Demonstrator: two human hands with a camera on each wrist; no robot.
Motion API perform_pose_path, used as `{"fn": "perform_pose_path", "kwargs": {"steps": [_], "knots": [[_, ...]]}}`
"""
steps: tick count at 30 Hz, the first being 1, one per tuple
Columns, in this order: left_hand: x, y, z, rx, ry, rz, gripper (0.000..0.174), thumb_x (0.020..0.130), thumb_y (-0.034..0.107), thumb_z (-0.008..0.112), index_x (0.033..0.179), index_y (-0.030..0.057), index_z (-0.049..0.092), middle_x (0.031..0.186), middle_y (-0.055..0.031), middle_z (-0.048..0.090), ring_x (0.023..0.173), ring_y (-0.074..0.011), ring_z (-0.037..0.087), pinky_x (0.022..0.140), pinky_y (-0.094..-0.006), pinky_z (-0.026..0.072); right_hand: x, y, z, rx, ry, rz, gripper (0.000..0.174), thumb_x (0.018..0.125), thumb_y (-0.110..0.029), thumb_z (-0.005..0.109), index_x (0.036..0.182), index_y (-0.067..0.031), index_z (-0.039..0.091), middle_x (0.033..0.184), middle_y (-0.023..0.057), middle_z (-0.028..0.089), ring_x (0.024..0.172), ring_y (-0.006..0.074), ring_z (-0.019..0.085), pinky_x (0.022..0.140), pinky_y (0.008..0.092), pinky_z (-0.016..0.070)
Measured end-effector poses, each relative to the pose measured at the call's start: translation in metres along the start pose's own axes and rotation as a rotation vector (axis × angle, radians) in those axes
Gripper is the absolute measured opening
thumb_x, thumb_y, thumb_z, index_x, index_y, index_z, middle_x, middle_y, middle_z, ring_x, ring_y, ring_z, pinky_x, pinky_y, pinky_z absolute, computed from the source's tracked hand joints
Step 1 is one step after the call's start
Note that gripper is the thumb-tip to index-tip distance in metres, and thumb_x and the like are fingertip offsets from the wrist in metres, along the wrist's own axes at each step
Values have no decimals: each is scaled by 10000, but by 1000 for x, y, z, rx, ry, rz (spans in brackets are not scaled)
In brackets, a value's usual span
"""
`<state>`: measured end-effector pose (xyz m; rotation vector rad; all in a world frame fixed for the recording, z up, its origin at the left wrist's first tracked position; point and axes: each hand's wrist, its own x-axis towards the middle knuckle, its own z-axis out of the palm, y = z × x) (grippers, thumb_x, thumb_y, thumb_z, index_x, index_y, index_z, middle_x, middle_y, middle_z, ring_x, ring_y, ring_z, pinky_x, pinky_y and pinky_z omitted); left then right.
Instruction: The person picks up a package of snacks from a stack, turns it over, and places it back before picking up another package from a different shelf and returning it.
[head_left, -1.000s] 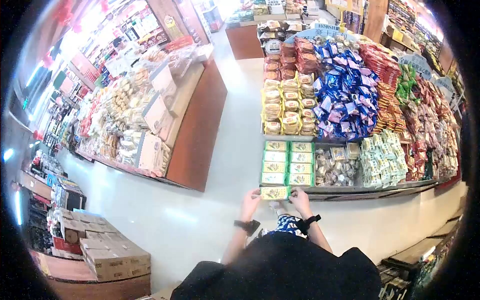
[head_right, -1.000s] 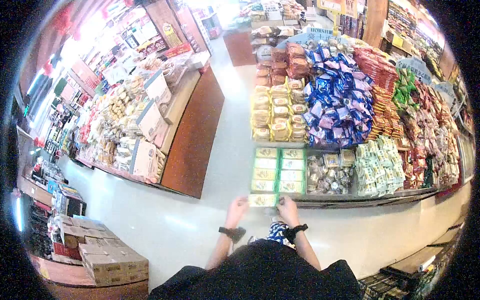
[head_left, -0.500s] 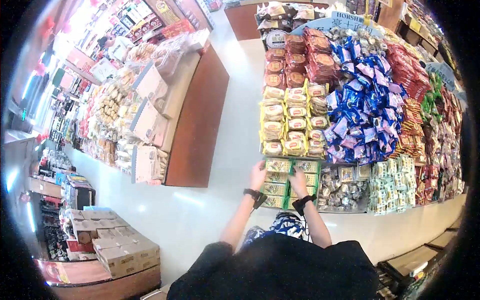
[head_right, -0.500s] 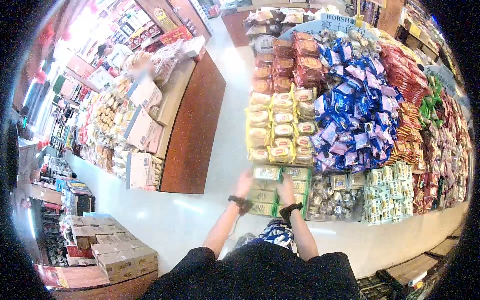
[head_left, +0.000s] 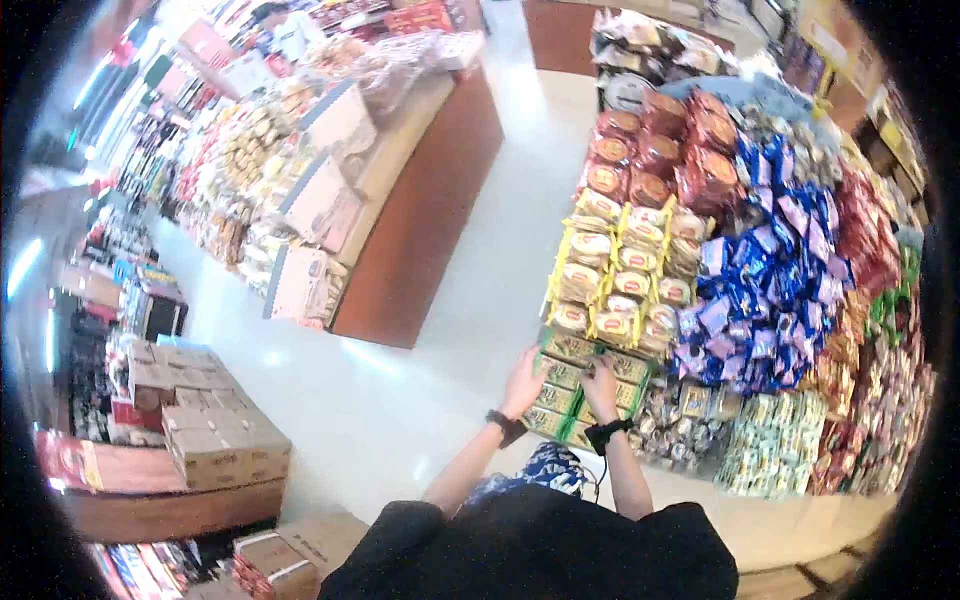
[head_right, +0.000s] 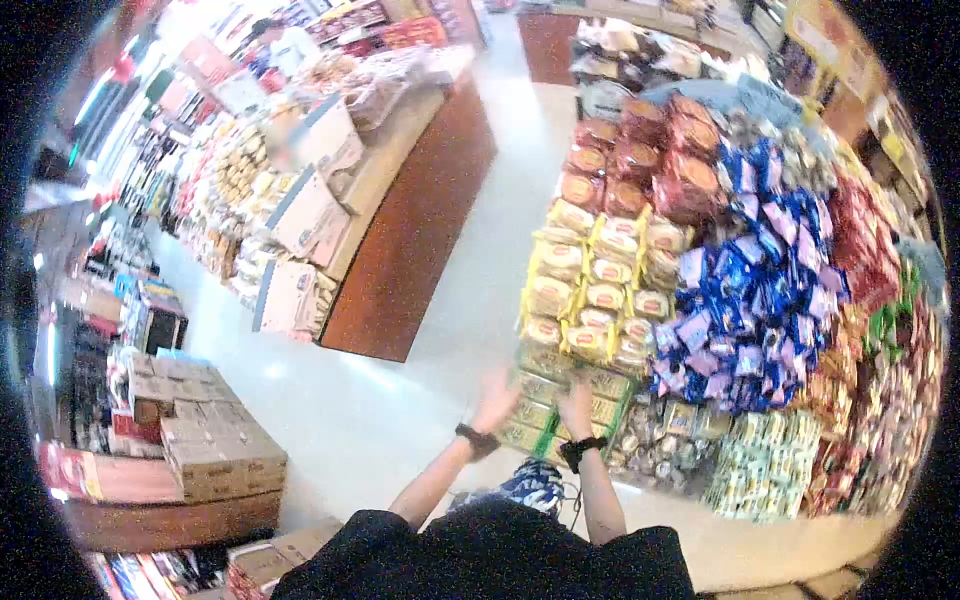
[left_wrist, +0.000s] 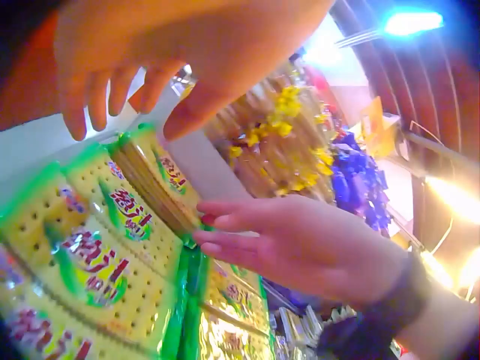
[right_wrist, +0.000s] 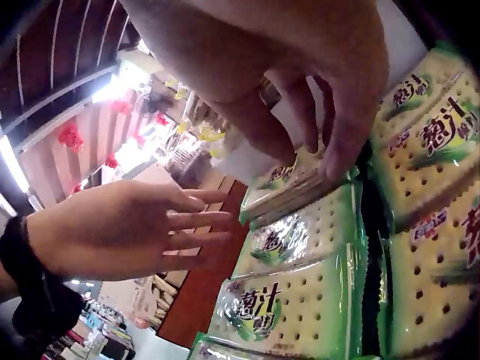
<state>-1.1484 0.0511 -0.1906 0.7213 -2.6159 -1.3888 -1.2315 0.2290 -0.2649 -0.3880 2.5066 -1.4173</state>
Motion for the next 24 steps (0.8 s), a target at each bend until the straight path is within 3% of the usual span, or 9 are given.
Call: {"fn": "perform_pose_path", "kwargs": {"steps": [3, 5, 7, 10, 13, 15, 18, 21, 24], "knots": [[-53, -7, -19, -111, -4, -101, 432, 905, 171, 611, 1316, 67, 525, 1349, -169, 537, 1148, -363, 583, 977, -431, 472, 3, 9, 0, -75, -56, -59, 427, 775, -43, 628, 1195, 36, 637, 1234, 229, 579, 906, 362, 673, 789, 420, 533], [-90, -16, -33, -119, 68, -98, 380, 920, 210, 610, 1265, 58, 559, 1280, -161, 586, 1051, -324, 635, 917, -417, 504, 1, -27, -19, -140, -174, 97, 418, 769, -62, 629, 1179, 19, 647, 1227, 245, 582, 981, 393, 638, 845, 464, 504], [-132, -15, -53, -127, 116, -167, 351, 933, 253, 615, 1217, 47, 602, 1157, -153, 662, 965, -279, 664, 870, -401, 520, -8, -39, -23, -227, -89, -130, 403, 757, -71, 628, 1154, -9, 662, 1194, 257, 590, 1064, 429, 579, 910, 495, 464], [-193, -54, -58, -116, 226, -284, 370, 931, 310, 618, 1202, 60, 637, 1049, -158, 704, 983, -269, 661, 883, -407, 513, -10, -44, -23, -354, -165, -140, 372, 751, -47, 615, 1119, -15, 657, 1171, 258, 603, 1125, 440, 540, 969, 498, 434], [-268, -77, -61, -223, 322, -395, 363, 977, 286, 548, 1246, 61, 642, 1278, -172, 646, 1192, -305, 602, 1006, -391, 470, -14, -44, -22, -408, -227, -253, 422, 796, -135, 666, 1186, 20, 624, 1213, 264, 605, 1177, 439, 531, 1035, 486, 415], [-327, -66, -74, -238, 425, -559, 377, 975, 327, 563, 1242, 75, 646, 1225, -154, 676, 1134, -291, 638, 964, -383, 498, 4, -13, -8, -518, -214, -210, 505, 797, -193, 671, 1252, 14, 603, 1281, 274, 575, 1222, 445, 506, 1039, 489, 422], [-408, -70, -63, -278, 601, -637, 394, 961, 373, 595, 1234, 95, 651, 1175, -132, 704, 1066, -274, 676, 917, -370, 527, -15, -37, -3, -588, -83, -241, 425, 776, -153, 604, 1177, -16, 645, 1244, 232, 592, 1158, 432, 554, 983, 468, 440], [-491, -63, -47, -317, 785, -701, 355, 945, 351, 573, 1159, 84, 669, 1123, -165, 705, 1060, -334, 664, 918, -416, 519, -57, -76, 14, -490, -161, -206, 451, 781, -147, 586, 1201, 17, 613, 1281, 258, 535, 1147, 454, 545, 988, 485, 432], [-573, -41, -33, -390, 962, -824, 319, 941, 316, 553, 1085, 60, 677, 1105, -185, 696, 1055, -370, 649, 911, -454, 513, -128, -111, 46, -336, -351, -447, 389, 764, -134, 582, 1108, 48, 609, 1209, 271, 543, 1026, 435, 558, 946, 494, 430]]}}
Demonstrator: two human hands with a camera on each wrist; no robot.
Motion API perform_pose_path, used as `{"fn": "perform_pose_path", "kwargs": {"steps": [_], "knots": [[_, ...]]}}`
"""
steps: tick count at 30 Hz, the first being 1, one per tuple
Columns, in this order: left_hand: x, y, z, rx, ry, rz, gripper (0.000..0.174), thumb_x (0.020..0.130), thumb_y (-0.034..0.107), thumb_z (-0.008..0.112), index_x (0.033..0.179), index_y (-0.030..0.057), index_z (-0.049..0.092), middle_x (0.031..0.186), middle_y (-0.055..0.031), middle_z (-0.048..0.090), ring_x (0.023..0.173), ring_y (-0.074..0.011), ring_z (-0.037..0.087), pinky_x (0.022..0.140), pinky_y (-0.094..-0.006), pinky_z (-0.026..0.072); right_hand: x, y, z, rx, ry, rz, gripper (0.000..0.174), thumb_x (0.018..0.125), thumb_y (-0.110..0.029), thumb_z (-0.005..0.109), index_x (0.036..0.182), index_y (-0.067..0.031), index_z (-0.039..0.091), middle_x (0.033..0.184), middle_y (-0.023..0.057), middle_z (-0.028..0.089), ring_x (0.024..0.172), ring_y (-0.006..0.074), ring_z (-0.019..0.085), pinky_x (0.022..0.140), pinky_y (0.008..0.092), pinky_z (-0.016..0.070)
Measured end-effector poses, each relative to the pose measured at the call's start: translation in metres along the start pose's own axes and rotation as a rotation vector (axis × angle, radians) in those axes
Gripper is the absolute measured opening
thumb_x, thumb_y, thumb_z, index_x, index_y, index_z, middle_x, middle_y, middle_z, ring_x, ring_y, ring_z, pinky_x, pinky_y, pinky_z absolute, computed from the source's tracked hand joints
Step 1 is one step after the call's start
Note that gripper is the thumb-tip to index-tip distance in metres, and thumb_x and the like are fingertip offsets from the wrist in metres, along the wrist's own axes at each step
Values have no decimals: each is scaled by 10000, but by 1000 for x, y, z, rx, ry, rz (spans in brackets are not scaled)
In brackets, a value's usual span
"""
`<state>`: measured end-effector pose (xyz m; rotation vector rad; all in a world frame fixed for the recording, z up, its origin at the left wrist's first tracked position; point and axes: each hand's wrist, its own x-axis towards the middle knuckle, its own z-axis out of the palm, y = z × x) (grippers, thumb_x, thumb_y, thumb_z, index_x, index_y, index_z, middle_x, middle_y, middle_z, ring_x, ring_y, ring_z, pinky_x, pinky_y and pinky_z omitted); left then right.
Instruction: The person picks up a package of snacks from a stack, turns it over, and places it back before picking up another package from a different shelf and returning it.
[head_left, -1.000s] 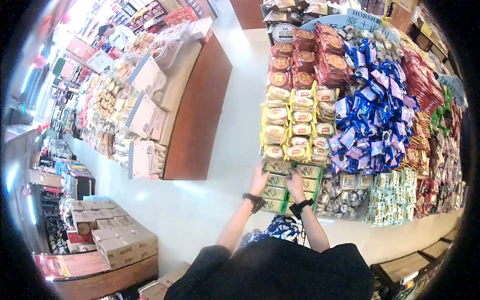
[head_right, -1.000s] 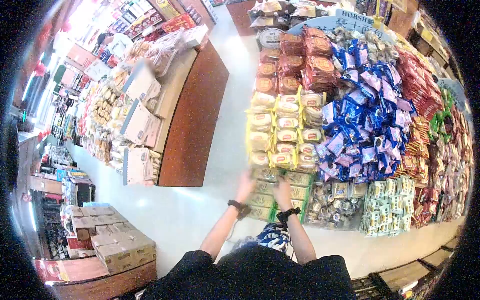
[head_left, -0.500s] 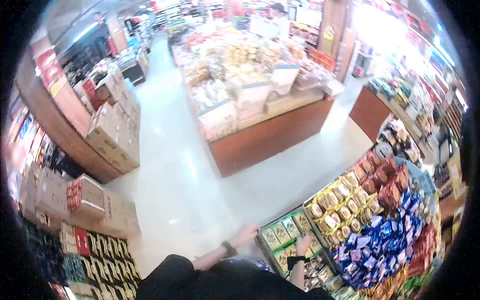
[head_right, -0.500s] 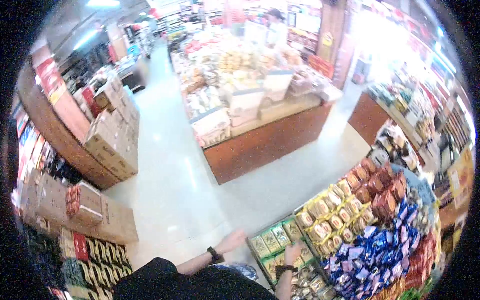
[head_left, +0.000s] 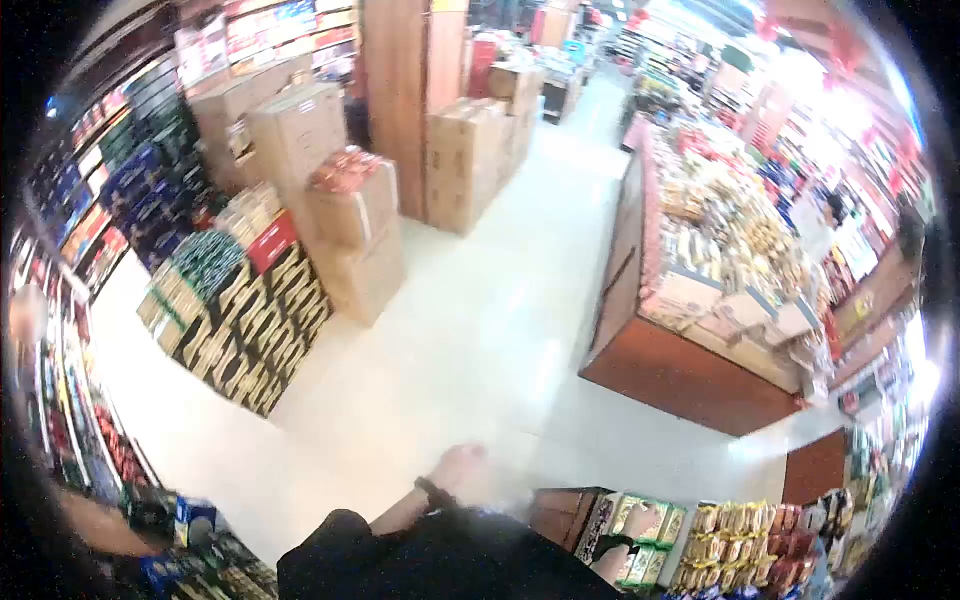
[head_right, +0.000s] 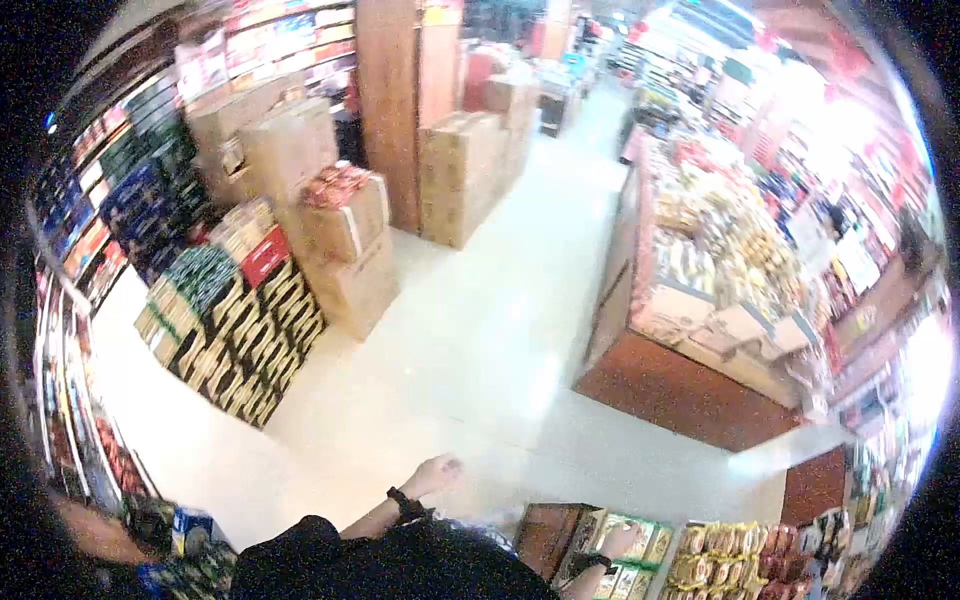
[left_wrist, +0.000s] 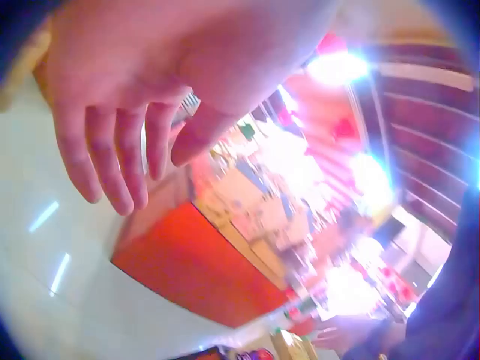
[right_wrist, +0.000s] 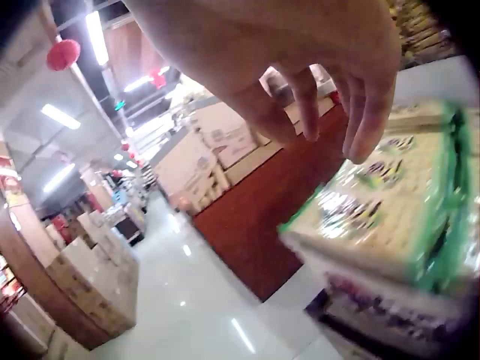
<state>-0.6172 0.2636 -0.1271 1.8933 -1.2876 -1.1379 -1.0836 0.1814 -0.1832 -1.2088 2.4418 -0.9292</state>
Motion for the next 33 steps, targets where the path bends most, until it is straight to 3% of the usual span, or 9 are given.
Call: {"fn": "perform_pose_path", "kwargs": {"steps": [1, 2, 5, 7, 10, 15, 23, 29, 33], "knots": [[-20, -14, -17, -32, 55, -56, 311, 941, 308, 551, 1066, 52, 677, 1107, -185, 693, 1048, -372, 647, 903, -460, 513, -12, -12, 23, 16, 1, -122, 383, 757, -134, 590, 1089, 57, 607, 1166, 271, 564, 1015, 436, 555, 942, 496, 425], [-41, -29, -34, -36, 136, -15, 301, 939, 299, 554, 1067, 55, 675, 1103, -182, 691, 1040, -371, 646, 895, -457, 515, -27, -32, 32, -88, -144, -216, 349, 772, -120, 596, 1073, 55, 614, 1059, 203, 604, 944, 352, 591, 834, 445, 489], [-102, -75, -67, -113, 403, -54, 278, 933, 275, 560, 1077, 64, 669, 1102, -172, 685, 1023, -357, 646, 882, -439, 518, -24, -20, 167, 234, -527, -281, 317, 807, -103, 578, 1093, 30, 616, 954, 127, 610, 848, 244, 599, 688, 366, 517], [-127, -118, -83, -257, 564, -247, 270, 932, 259, 561, 1094, 71, 665, 1114, -164, 681, 1025, -333, 650, 886, -415, 520, -117, -134, 150, 488, -808, -21, 298, 839, -89, 544, 1114, 4, 608, 936, 91, 601, 799, 172, 586, 595, 301, 498], [-184, -150, -117, -75, 724, -203, 297, 959, 284, 550, 1138, 71, 653, 1139, -155, 684, 1059, -286, 652, 934, -392, 504, -199, -218, 183, 385, -1075, -286, 293, 861, -75, 559, 1146, -31, 605, 942, 96, 611, 856, 184, 606, 636, 308, 520], [-212, -224, -118, -551, 1041, -338, 225, 961, 147, 606, 1157, 40, 621, 1045, -98, 705, 978, -183, 679, 853, -315, 536, -316, -331, 232, 336, -1500, -646, 253, 867, -99, 608, 1113, -54, 646, 1053, 96, 647, 854, 189, 659, 696, 308, 548], [-250, -274, -211, -507, 1201, -528, 259, 976, 199, 583, 1163, 26, 627, 1017, -112, 712, 916, -177, 672, 833, -318, 537, -466, -431, 327, 203, -1866, -735, 181, 894, -122, 617, 1055, -54, 664, 935, 79, 715, 793, 173, 683, 677, 292, 547], [-267, -299, -327, -637, 1296, -410, 256, 977, 183, 583, 1168, 18, 629, 1026, -111, 704, 938, -185, 663, 851, -327, 536, -581, -491, 389, 158, -2022, -807, 171, 901, -123, 647, 1059, -60, 667, 926, 77, 717, 765, 154, 677, 658, 280, 537], [-260, -375, -371, -640, 1440, -218, 251, 977, 163, 578, 1170, 9, 622, 1044, -102, 699, 938, -183, 658, 851, -317, 527, -645, -521, 423, 179, -2132, -831, 179, 904, -116, 641, 1074, -64, 663, 960, 64, 714, 770, 144, 671, 658, 274, 524]]}}
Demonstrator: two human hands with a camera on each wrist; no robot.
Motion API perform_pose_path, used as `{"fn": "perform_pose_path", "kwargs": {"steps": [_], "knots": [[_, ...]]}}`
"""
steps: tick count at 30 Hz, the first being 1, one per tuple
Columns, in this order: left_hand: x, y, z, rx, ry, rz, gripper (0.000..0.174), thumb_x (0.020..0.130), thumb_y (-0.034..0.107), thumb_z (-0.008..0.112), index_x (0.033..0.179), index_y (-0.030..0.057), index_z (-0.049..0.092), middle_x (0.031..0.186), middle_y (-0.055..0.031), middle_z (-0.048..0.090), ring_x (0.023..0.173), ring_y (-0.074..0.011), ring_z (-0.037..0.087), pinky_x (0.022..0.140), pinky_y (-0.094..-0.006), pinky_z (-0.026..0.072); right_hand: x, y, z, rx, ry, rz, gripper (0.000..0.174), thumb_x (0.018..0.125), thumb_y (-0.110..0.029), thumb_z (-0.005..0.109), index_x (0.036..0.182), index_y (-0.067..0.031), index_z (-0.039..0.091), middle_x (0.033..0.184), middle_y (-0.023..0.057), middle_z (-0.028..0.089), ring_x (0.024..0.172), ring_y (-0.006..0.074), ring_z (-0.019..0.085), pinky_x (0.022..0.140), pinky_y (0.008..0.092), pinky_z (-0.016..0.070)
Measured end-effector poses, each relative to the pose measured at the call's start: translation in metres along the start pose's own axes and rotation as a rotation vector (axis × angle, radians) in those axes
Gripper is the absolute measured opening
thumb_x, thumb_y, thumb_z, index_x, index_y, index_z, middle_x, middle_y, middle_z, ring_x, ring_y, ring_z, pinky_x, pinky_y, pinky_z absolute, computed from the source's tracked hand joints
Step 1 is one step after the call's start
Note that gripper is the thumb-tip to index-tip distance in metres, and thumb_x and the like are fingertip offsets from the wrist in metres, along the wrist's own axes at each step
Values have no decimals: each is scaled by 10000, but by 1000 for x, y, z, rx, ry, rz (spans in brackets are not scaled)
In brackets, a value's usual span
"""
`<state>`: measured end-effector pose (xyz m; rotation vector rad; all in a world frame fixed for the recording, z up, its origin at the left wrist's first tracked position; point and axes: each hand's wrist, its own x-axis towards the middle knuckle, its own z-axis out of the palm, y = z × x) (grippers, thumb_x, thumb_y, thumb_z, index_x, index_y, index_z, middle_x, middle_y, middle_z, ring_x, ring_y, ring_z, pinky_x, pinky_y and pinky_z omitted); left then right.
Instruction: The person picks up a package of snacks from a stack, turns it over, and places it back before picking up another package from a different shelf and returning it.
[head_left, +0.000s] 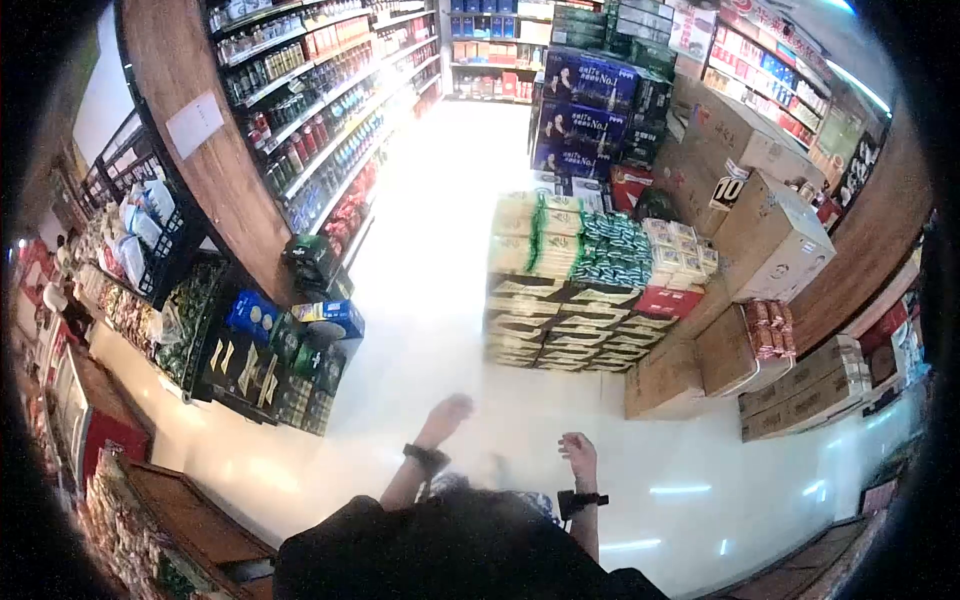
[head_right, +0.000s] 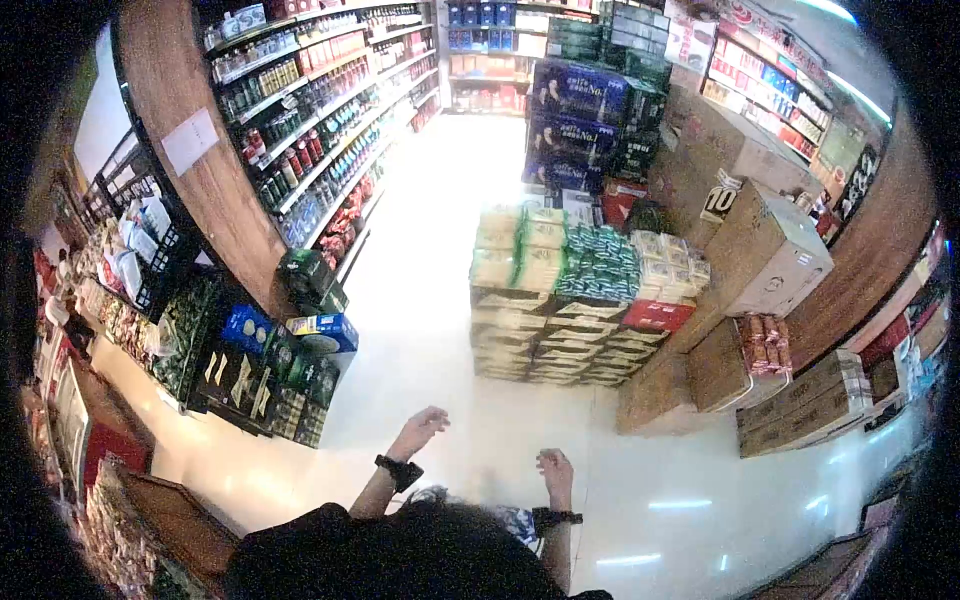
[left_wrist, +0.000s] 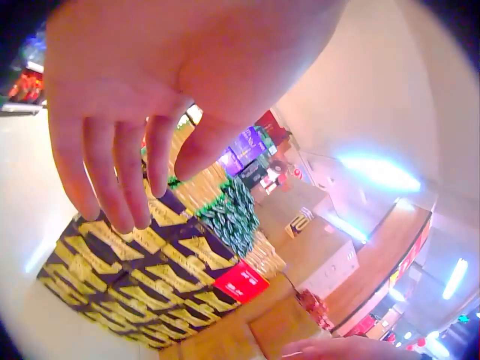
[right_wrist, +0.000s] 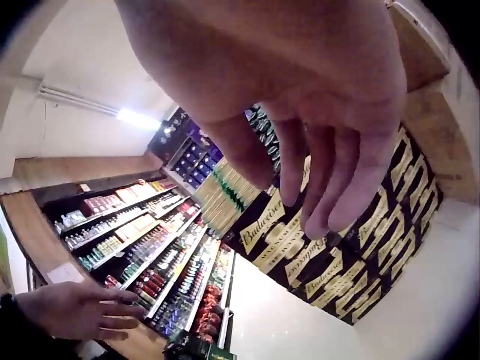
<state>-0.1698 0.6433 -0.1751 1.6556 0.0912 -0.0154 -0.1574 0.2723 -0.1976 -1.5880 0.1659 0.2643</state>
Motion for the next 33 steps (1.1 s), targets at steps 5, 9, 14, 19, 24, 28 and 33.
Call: {"fn": "perform_pose_path", "kwargs": {"steps": [5, 9, 14, 19, 24, 28, 33], "knots": [[49, 63, -6, 46, 55, -148, 252, 991, 181, 577, 1182, 20, 615, 1044, -85, 698, 946, -173, 655, 833, -305, 517, 65, -65, 43, -22, -63, -9, 198, 910, -102, 619, 1099, -57, 654, 1003, 62, 708, 812, 149, 675, 691, 269, 523], [85, 47, -4, 11, 20, -110, 246, 995, 171, 574, 1184, 19, 612, 1048, -85, 699, 950, -171, 653, 836, -307, 518, 102, -99, 65, -51, -102, -49, 189, 908, -85, 601, 1085, -55, 659, 1021, 54, 705, 845, 154, 678, 719, 281, 528], [148, 25, -7, 86, 26, -106, 240, 1001, 147, 555, 1193, 11, 607, 1068, -95, 705, 955, -177, 664, 841, -316, 525, 163, -137, 94, -92, -164, -40, 195, 907, -64, 580, 1085, -45, 658, 1036, 48, 699, 857, 148, 677, 740, 285, 528], [234, 54, -27, 205, 30, -174, 263, 1004, 168, 534, 1204, 14, 607, 1065, -88, 711, 949, -178, 673, 817, -317, 526, 252, -160, 124, -209, -184, -122, 227, 899, -58, 598, 1116, -43, 662, 1037, 40, 684, 830, 135, 667, 726, 278, 518], [330, 60, -51, 143, 21, -51, 272, 977, 171, 561, 1198, 23, 615, 1069, -84, 712, 918, -160, 667, 790, -309, 518, 334, -175, 154, -288, -133, -250, 276, 880, -59, 625, 1154, -46, 658, 1089, 50, 664, 859, 143, 658, 731, 280, 519], [397, 63, -68, -38, 44, 93, 276, 960, 176, 582, 1185, 18, 613, 1024, -94, 716, 861, -152, 667, 762, -310, 523, 382, -203, 182, -353, -120, -299, 335, 854, -78, 661, 1188, -57, 642, 1234, 140, 608, 1106, 230, 602, 882, 323, 502], [466, 66, -83, 383, 53, 51, 260, 951, 198, 616, 1120, 0, 605, 950, -128, 711, 815, -217, 687, 723, -351, 536, 430, -232, 211, -585, -90, -299, 403, 877, -218, 659, 1256, -96, 597, 1442, 227, 457, 1388, 376, 397, 1139, 433, 336]]}}
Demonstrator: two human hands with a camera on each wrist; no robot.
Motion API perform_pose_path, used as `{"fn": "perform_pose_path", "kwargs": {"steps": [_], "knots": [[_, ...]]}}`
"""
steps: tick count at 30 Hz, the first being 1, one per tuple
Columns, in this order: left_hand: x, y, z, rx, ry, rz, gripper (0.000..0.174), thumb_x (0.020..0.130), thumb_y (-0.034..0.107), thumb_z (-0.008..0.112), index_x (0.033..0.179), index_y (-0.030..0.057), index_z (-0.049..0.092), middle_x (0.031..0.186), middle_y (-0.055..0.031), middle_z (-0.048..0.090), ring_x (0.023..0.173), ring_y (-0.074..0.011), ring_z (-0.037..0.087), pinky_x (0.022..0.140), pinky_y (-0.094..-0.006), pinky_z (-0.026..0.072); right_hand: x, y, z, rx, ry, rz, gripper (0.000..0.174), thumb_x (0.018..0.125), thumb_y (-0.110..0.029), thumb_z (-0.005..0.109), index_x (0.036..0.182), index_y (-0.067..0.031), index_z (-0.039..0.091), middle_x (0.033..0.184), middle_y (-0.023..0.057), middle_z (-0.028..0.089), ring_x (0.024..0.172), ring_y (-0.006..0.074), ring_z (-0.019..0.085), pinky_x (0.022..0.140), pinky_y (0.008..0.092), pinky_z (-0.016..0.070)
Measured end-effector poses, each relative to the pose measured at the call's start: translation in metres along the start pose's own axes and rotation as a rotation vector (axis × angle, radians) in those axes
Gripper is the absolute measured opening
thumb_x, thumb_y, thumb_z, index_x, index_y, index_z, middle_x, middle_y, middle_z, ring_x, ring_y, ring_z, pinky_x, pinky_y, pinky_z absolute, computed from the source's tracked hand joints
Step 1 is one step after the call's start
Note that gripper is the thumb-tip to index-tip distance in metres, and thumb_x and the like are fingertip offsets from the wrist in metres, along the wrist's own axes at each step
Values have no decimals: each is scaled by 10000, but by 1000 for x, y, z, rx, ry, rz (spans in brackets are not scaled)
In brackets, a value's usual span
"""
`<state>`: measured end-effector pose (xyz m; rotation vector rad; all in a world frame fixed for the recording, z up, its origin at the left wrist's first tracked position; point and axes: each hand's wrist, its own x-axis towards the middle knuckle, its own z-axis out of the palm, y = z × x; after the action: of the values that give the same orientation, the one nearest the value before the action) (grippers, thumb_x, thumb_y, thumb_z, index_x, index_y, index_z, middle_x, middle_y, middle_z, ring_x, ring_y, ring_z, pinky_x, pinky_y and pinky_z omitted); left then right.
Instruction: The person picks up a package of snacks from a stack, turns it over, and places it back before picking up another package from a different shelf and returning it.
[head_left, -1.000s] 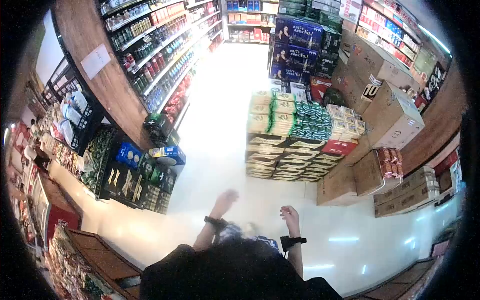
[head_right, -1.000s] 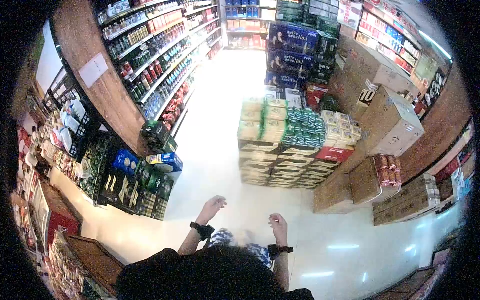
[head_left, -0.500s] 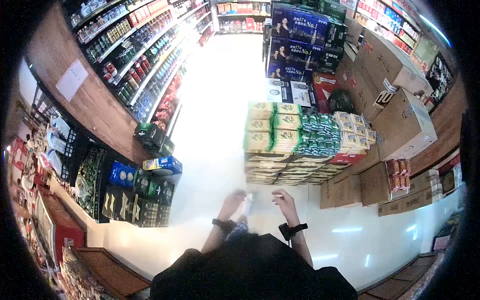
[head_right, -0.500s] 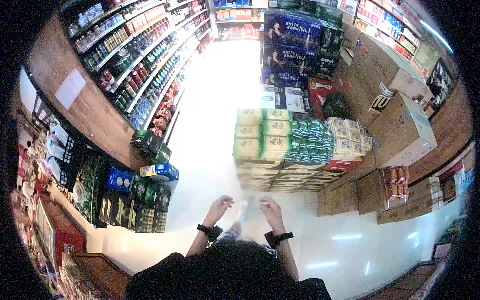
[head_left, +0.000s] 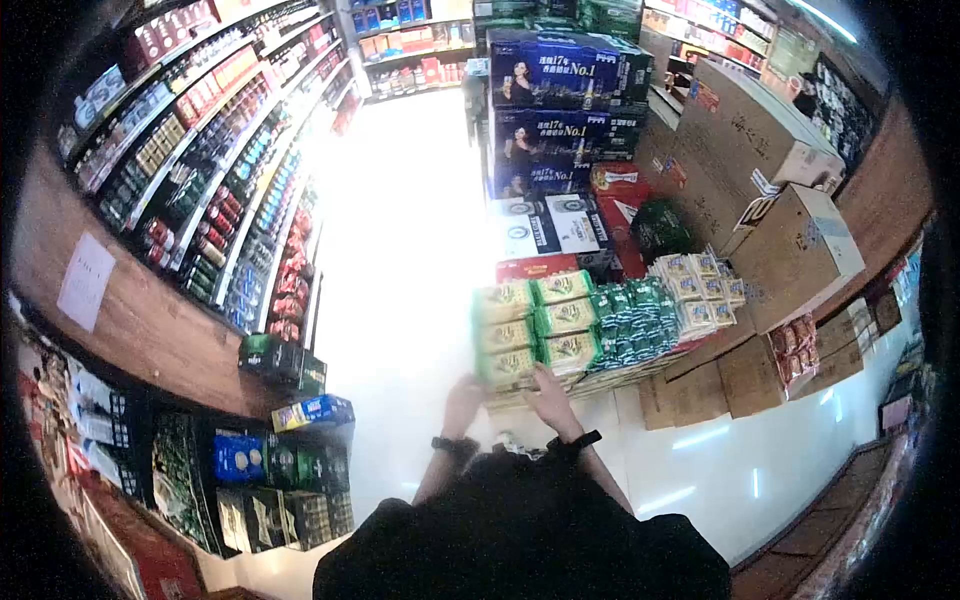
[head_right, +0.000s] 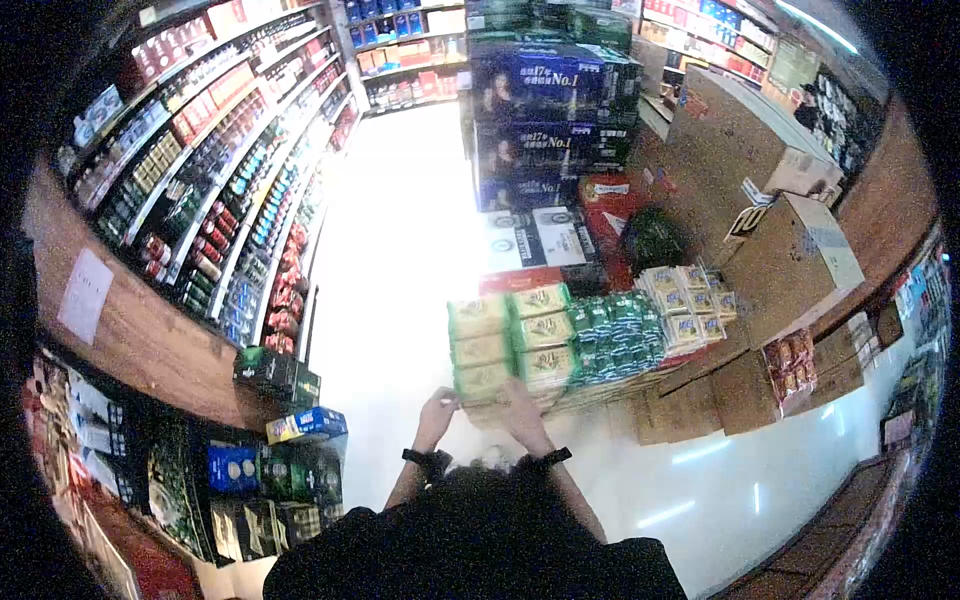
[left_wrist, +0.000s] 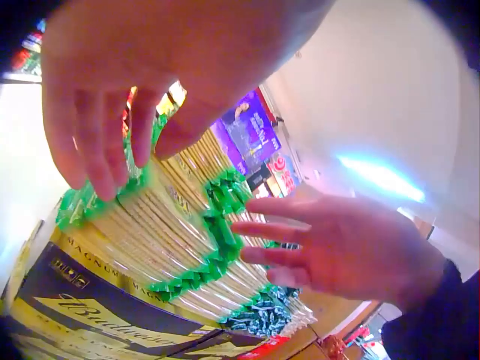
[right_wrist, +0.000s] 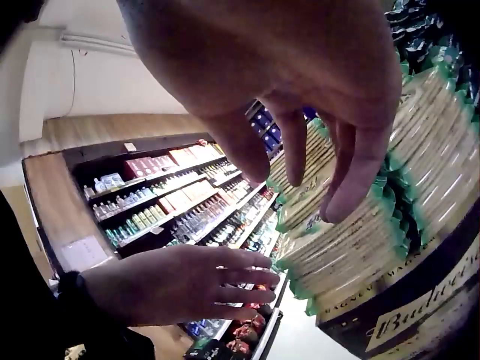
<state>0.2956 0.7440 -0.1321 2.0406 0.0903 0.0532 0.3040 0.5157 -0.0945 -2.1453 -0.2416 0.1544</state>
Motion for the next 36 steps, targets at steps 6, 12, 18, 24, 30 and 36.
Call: {"fn": "perform_pose_path", "kwargs": {"steps": [6, 12, 18, 24, 30, 36], "knots": [[29, -21, 16, 113, 28, -86, 315, 900, 183, 688, 1113, 11, 531, 986, -172, 695, 814, -292, 698, 726, -395, 545, 20, -1, 9, -10, -60, 149, 406, 889, -255, 634, 1249, -75, 579, 1429, 266, 441, 1326, 419, 445, 1094, 464, 386], [35, -18, 16, 33, -32, -62, 309, 878, 162, 712, 1098, 2, 566, 941, -139, 693, 760, -237, 683, 679, -368, 540, 16, -9, 13, -107, 13, 9, 391, 877, -246, 626, 1220, -64, 583, 1355, 298, 450, 1116, 420, 567, 932, 473, 488], [36, -49, 14, -193, -40, -21, 345, 906, 183, 697, 1141, -26, 555, 949, -115, 655, 739, -172, 650, 643, -305, 529, 25, 11, 30, -108, 64, 98, 305, 871, -212, 633, 1121, -42, 592, 1250, 283, 508, 1070, 408, 561, 885, 464, 473], [7, 1, 4, -533, 24, -230, 267, 991, 200, 583, 1153, -3, 520, 806, -56, 592, 649, -121, 568, 552, -273, 466, -33, -1, 30, 52, 174, -162, 439, 903, -213, 648, 1305, -62, 559, 1350, 209, 517, 1220, 382, 518, 1020, 441, 441], [-25, -13, 58, -517, -117, -113, 221, 1003, 203, 533, 1131, 24, 515, 724, -16, 539, 593, -102, 503, 521, -264, 423, -135, -13, 37, 125, 234, 123, 432, 876, -177, 645, 1277, -41, 555, 1210, 175, 607, 1079, 319, 625, 939, 423, 506], [-111, 51, 106, -290, -509, 152, 329, 965, 206, 564, 1224, 9, 514, 908, -66, 525, 754, -176, 522, 653, -318, 465, -264, -30, 14, 242, 600, 551, 332, 908, -157, 677, 1217, -59, 611, 1105, 127, 645, 980, 224, 626, 855, 350, 523]]}}
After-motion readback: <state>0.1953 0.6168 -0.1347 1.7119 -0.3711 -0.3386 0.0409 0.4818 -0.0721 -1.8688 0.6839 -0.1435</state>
